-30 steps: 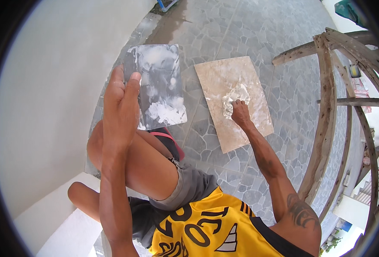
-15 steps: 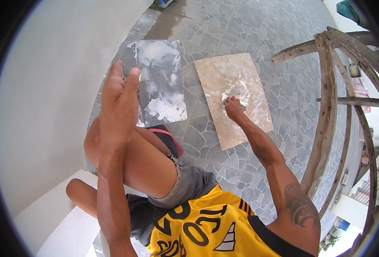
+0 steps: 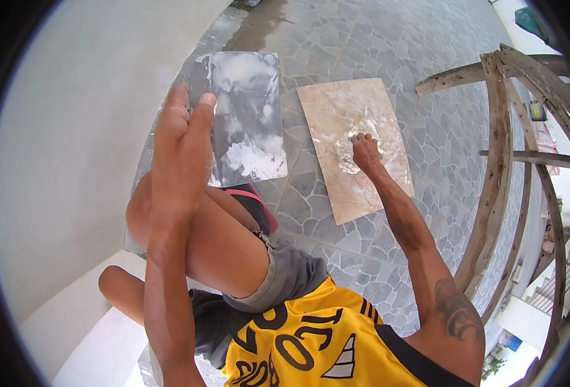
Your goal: Applying and smoothing plaster on a white outdoor wall using a putty knife and hawk.
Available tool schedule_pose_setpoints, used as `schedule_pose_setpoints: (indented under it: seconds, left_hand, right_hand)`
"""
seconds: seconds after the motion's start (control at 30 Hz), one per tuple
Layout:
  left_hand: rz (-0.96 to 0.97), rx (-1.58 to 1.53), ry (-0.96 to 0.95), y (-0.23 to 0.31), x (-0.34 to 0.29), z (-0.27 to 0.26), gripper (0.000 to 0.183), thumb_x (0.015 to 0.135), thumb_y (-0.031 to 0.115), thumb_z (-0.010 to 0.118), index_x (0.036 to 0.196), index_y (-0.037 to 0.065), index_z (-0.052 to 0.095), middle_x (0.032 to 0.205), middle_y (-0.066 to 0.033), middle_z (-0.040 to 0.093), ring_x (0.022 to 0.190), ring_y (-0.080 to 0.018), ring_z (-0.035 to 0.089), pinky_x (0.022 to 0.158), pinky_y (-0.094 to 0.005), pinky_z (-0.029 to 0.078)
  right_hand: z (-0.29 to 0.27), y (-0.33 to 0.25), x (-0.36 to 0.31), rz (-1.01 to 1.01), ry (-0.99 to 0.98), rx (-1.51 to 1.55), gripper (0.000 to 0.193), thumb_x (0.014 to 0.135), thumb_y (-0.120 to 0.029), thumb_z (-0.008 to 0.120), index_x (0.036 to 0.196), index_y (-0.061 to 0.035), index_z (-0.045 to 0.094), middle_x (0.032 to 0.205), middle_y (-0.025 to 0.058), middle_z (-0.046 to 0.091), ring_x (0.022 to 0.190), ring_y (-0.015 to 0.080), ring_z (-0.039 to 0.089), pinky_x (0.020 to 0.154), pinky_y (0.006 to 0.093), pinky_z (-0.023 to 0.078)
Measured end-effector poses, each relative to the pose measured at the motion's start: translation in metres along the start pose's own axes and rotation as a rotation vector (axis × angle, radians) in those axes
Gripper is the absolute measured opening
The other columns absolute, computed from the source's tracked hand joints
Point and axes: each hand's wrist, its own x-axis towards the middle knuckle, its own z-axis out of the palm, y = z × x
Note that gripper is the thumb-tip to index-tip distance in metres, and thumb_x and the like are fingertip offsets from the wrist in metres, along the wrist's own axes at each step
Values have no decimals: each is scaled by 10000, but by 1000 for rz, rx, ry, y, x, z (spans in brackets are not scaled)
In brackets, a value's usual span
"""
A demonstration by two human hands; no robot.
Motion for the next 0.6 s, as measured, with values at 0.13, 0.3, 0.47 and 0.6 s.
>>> schedule_pose_setpoints:
  seconds: [0.13, 0.3, 0.47, 0.6]
  left_hand:
    - [-101, 21, -92, -7, 5, 4, 602, 989, 261, 507, 1407, -134, 330, 1285, -144, 544, 1052, -154, 561, 929, -230, 421]
    - [82, 182, 32, -18, 9, -12, 691, 975, 319, 525, 1407, -177, 311, 762, -28, 525, 732, -90, 507, 713, -204, 434]
    - [-19, 77, -32, -7, 3, 1, 693, 972, 318, 523, 1402, -183, 312, 704, 1, 468, 697, -86, 485, 686, -203, 422]
    - [30, 74, 51, -9, 2, -2, 685, 972, 307, 520, 1397, -188, 313, 689, 16, 456, 640, -66, 448, 602, -192, 391]
  right_hand:
    - [22, 20, -17, -143, -89, -98, 261, 742, 22, 592, 994, -20, 644, 1021, 124, 608, 1005, 328, 563, 838, 462, 463]
    - [-4, 4, 2, -131, -84, -71, 158, 804, -89, 589, 930, -44, 674, 1012, 117, 623, 1019, 307, 582, 810, 451, 492]
    - [13, 21, -14, -97, -77, -63, 169, 791, -79, 605, 941, -56, 681, 985, 110, 633, 982, 294, 599, 769, 449, 502]
    - [-3, 14, -6, 52, -69, 10, 330, 724, 5, 602, 1040, -55, 677, 1025, 129, 626, 1029, 329, 586, 821, 468, 506]
